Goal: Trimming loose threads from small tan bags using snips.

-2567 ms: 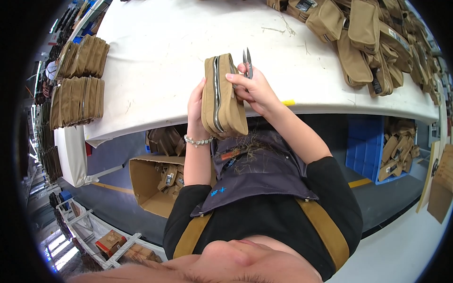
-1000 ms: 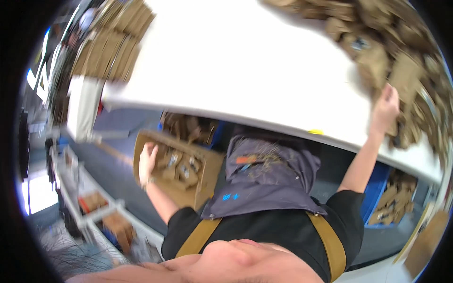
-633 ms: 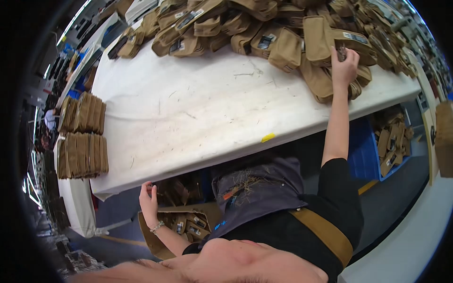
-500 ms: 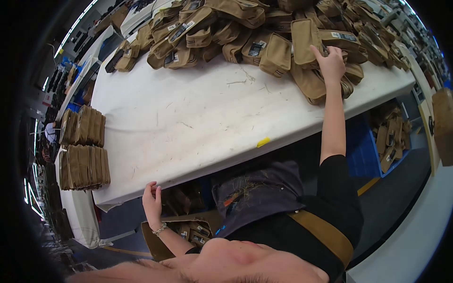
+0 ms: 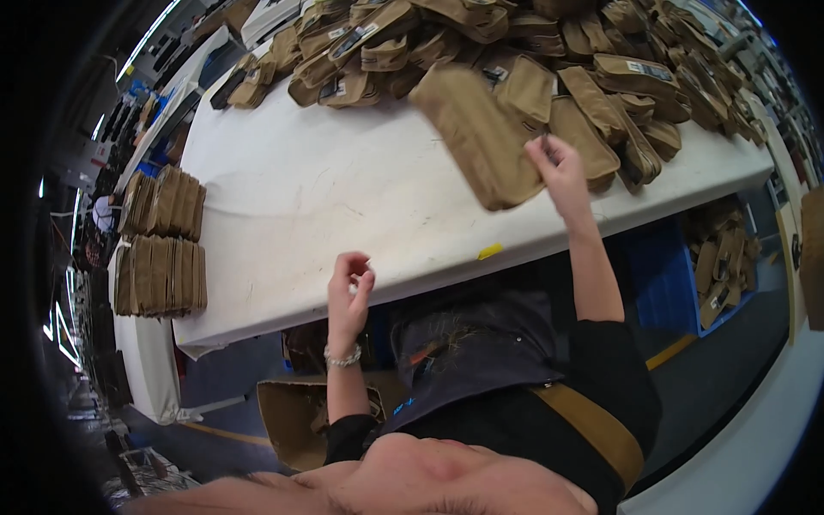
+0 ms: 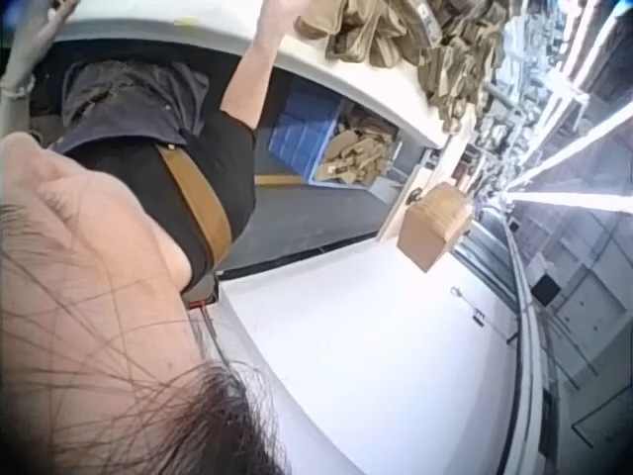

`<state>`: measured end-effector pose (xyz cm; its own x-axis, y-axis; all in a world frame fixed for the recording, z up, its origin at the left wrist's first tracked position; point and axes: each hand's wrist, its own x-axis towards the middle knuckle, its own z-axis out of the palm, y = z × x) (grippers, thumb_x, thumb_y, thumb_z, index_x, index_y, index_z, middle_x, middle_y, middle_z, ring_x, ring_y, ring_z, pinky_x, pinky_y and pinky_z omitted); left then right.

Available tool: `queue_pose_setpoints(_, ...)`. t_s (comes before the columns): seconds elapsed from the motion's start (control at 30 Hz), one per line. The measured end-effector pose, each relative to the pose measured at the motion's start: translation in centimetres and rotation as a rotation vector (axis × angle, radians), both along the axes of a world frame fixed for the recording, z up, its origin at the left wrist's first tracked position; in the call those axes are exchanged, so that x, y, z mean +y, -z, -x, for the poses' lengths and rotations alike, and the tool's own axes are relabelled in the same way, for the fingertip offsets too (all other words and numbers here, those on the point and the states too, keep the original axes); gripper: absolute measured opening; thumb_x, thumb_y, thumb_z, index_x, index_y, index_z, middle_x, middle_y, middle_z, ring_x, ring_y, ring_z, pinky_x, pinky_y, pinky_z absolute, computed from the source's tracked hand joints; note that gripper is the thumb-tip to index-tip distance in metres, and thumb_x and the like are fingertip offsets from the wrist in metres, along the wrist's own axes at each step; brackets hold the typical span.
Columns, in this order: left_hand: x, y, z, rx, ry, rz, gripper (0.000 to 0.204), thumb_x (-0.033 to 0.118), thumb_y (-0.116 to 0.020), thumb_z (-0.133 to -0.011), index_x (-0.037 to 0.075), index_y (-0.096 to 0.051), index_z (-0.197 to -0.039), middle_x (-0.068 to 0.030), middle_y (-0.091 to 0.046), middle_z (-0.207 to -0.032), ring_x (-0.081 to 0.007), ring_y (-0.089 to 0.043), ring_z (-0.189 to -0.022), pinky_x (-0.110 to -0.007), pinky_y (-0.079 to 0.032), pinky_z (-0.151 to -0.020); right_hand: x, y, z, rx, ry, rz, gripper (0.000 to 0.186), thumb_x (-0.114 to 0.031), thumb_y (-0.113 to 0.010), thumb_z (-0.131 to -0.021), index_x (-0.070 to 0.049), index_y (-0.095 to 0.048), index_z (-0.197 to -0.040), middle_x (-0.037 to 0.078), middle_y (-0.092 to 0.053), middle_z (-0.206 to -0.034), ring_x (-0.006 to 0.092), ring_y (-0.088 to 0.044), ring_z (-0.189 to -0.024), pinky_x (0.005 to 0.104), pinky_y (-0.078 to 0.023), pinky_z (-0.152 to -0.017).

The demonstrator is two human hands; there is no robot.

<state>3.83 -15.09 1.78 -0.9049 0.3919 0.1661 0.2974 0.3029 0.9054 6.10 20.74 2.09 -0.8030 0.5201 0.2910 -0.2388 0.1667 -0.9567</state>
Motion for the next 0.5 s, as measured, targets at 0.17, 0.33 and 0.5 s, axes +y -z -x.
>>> queue_pose_setpoints(0.17,4.7,-0.1,-0.2,-0.196,0.218,-0.297,0.023,0.022,-0.057,-0.095,-0.001,-0.057,-0.100,-0.0001,-0.056,-0.078,-0.0067,-0.048,-0.069,-0.022,-0.038,-0.059,-8.6,3.9,-3.4,-0.233,-0.488,0.451,0.015,-0.019,-0.062,-0.095,-0.005,-0.060,-0.089,-0.005,-0.057,-0.076,0.0009,-0.050,-0.070,0.0187,-0.040,-0.063)
queue_pose_setpoints(0.33,4.3,0.8,-0.9,-0.409,0.179,-0.440,0.025,0.022,-0.053,-0.098,-0.001,-0.060,-0.094,0.0038,-0.053,-0.072,-0.0037,-0.044,-0.061,-0.021,-0.035,-0.054,-11.4,5.8,-5.1,-0.489,-0.665,0.494,0.014,-0.016,-0.060,-0.095,-0.002,-0.060,-0.095,-0.003,-0.058,-0.076,0.0020,-0.051,-0.070,0.0194,-0.041,-0.063)
queue_pose_setpoints(0.5,3.4,3.2,0.1,-0.499,0.137,-0.414,0.026,0.022,-0.054,-0.098,-0.002,-0.061,-0.091,0.0050,-0.052,-0.067,-0.0031,-0.041,-0.056,-0.022,-0.033,-0.050,-11.5,4.3,-4.1,-0.429,-0.581,0.314,0.018,-0.014,-0.061,-0.093,0.002,-0.061,-0.101,0.004,-0.065,-0.084,0.0065,-0.058,-0.077,0.0230,-0.046,-0.071)
